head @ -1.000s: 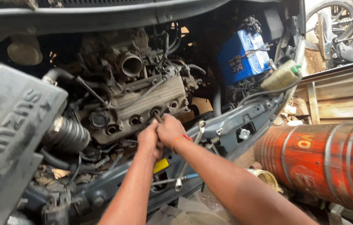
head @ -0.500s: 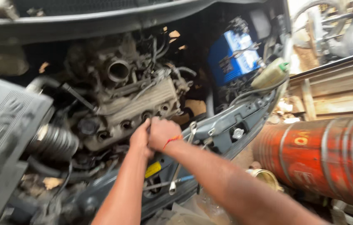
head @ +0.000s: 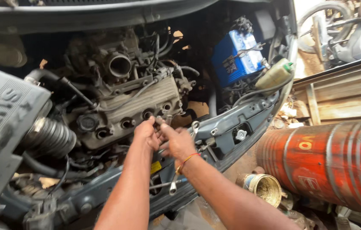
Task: The person uses a wrench and socket to remove spark plugs from a car engine. They unscrew each plug, remove it, and place it on the car's frame before moving to the next one.
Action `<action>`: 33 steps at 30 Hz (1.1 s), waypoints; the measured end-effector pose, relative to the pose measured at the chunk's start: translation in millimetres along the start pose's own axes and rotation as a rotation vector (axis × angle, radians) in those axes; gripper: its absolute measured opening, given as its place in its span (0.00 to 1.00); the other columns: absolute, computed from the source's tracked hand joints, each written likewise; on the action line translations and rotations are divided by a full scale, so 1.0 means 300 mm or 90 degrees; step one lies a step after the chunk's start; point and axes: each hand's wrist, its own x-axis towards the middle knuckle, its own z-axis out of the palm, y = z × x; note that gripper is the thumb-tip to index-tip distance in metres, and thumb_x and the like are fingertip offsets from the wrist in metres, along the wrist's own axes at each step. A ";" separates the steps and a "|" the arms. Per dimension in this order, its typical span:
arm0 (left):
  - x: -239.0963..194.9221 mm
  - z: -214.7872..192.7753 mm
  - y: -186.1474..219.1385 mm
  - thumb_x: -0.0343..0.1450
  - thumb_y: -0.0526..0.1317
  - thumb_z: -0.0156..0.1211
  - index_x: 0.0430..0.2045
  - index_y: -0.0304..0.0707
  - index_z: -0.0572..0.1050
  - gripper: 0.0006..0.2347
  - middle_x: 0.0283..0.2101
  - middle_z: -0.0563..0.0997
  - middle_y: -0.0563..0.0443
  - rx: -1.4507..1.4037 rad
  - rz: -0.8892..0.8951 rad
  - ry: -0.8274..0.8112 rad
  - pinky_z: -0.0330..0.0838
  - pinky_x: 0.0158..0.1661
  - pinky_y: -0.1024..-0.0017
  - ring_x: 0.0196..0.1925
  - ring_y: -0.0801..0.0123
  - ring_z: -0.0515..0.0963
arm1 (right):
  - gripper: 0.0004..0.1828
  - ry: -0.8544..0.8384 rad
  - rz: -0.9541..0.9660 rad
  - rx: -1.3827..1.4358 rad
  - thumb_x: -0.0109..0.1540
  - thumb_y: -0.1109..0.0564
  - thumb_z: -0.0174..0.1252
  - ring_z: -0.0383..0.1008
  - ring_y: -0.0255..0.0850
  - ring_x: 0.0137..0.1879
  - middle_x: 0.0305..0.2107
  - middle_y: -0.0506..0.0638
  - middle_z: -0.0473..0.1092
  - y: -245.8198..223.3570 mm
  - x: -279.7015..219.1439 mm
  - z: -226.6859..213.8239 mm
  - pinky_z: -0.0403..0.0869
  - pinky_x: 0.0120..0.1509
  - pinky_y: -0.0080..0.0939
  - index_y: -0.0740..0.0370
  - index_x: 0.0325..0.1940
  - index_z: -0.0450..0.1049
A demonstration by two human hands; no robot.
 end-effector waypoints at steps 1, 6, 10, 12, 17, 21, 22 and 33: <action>0.005 0.013 0.009 0.72 0.52 0.50 0.25 0.42 0.76 0.15 0.21 0.79 0.52 -0.014 -0.017 -0.050 0.67 0.16 0.69 0.17 0.67 0.73 | 0.17 -0.001 0.103 0.019 0.64 0.51 0.59 0.73 0.54 0.37 0.33 0.58 0.76 0.000 0.021 0.011 0.69 0.44 0.53 0.68 0.48 0.75; -0.040 -0.001 0.002 0.76 0.52 0.59 0.26 0.44 0.76 0.14 0.24 0.79 0.55 -0.153 0.021 -0.072 0.74 0.23 0.73 0.21 0.71 0.76 | 0.19 0.019 -0.245 -0.583 0.60 0.54 0.59 0.76 0.56 0.45 0.41 0.60 0.75 -0.014 0.053 0.022 0.74 0.49 0.54 0.55 0.55 0.71; -0.032 -0.002 -0.004 0.74 0.54 0.58 0.26 0.40 0.75 0.17 0.26 0.79 0.51 -0.099 -0.062 -0.097 0.77 0.27 0.68 0.25 0.64 0.79 | 0.19 -0.171 -0.452 -0.882 0.64 0.55 0.57 0.76 0.54 0.45 0.41 0.57 0.73 -0.039 0.023 -0.036 0.74 0.49 0.54 0.49 0.59 0.70; -0.012 0.000 0.013 0.77 0.51 0.62 0.30 0.45 0.77 0.12 0.28 0.80 0.56 -0.052 0.001 -0.104 0.75 0.27 0.72 0.27 0.69 0.79 | 0.22 -0.128 -0.402 -0.724 0.61 0.57 0.55 0.78 0.49 0.45 0.43 0.54 0.73 -0.038 0.024 -0.047 0.75 0.48 0.48 0.51 0.61 0.68; -0.042 -0.028 0.013 0.74 0.54 0.51 0.35 0.40 0.76 0.16 0.31 0.83 0.50 -0.021 -0.026 -0.108 0.76 0.32 0.57 0.30 0.60 0.81 | 0.18 -0.036 0.153 -0.095 0.60 0.55 0.60 0.74 0.38 0.43 0.36 0.54 0.76 0.035 0.039 -0.015 0.74 0.37 0.37 0.69 0.50 0.77; -0.103 -0.016 0.048 0.73 0.53 0.44 0.34 0.43 0.76 0.16 0.33 0.84 0.52 0.022 -0.092 -0.090 0.77 0.33 0.55 0.32 0.60 0.82 | 0.15 -0.037 0.073 -0.213 0.60 0.52 0.60 0.77 0.46 0.42 0.36 0.54 0.78 0.029 0.076 0.001 0.70 0.39 0.39 0.61 0.47 0.79; -0.114 -0.019 0.047 0.74 0.54 0.48 0.33 0.42 0.76 0.16 0.32 0.83 0.51 -0.002 -0.071 -0.121 0.78 0.34 0.57 0.31 0.60 0.82 | 0.15 -0.035 -0.019 -0.367 0.60 0.51 0.59 0.78 0.47 0.43 0.36 0.53 0.78 0.021 0.080 -0.002 0.72 0.43 0.40 0.57 0.48 0.81; -0.086 0.045 0.051 0.74 0.48 0.58 0.32 0.34 0.78 0.13 0.30 0.82 0.48 -0.037 0.006 -0.047 0.77 0.24 0.70 0.26 0.64 0.79 | 0.20 0.040 -0.591 -0.686 0.54 0.53 0.63 0.73 0.56 0.48 0.41 0.62 0.73 -0.086 0.043 -0.018 0.71 0.51 0.52 0.65 0.46 0.73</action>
